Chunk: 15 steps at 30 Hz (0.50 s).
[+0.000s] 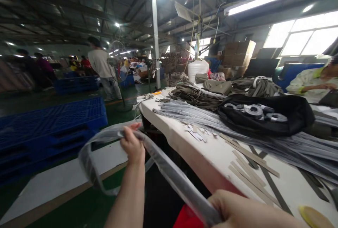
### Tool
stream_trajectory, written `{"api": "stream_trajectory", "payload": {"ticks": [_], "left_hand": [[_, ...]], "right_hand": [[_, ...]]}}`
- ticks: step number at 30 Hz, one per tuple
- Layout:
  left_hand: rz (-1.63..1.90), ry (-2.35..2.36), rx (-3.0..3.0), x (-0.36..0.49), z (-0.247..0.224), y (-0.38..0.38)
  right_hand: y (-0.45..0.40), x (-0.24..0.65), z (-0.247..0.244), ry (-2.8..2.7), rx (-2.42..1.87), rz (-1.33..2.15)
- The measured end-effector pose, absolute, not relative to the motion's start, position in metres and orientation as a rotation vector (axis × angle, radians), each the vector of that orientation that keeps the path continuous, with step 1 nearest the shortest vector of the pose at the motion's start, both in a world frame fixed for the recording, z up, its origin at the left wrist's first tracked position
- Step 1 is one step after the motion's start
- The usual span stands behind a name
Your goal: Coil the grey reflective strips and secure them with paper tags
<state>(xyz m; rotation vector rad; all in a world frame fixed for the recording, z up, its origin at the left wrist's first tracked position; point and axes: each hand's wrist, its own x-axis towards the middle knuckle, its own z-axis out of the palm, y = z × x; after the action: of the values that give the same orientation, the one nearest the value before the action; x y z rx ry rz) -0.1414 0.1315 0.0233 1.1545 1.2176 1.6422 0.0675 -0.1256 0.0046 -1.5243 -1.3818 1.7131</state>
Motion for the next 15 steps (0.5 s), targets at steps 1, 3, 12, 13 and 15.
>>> {"api": "stream_trajectory", "payload": {"ticks": [1, 3, 12, 13, 15], "left_hand": [[1.422, 1.245, 1.173, -0.135, 0.009, 0.141], [1.066, 1.248, 1.169, -0.119, -0.024, 0.143], [-0.029, 0.553, 0.681, -0.11, -0.136, 0.014], [-0.028, 0.5, 0.646, -0.116, -0.139, 0.008], [0.006, 0.49, 0.654, -0.126, -0.143, 0.003]], "right_hand": [[-0.112, 0.057, 0.001, -1.33, -1.477, 1.792], [-0.082, 0.042, -0.015, -1.138, -1.375, 1.79], [-0.001, 0.044, -0.127, -0.508, -1.295, 1.22], [-0.001, 0.045, -0.135, -0.499, -1.303, 1.223], [-0.005, 0.045, -0.145, -0.503, -1.323, 1.225]]}}
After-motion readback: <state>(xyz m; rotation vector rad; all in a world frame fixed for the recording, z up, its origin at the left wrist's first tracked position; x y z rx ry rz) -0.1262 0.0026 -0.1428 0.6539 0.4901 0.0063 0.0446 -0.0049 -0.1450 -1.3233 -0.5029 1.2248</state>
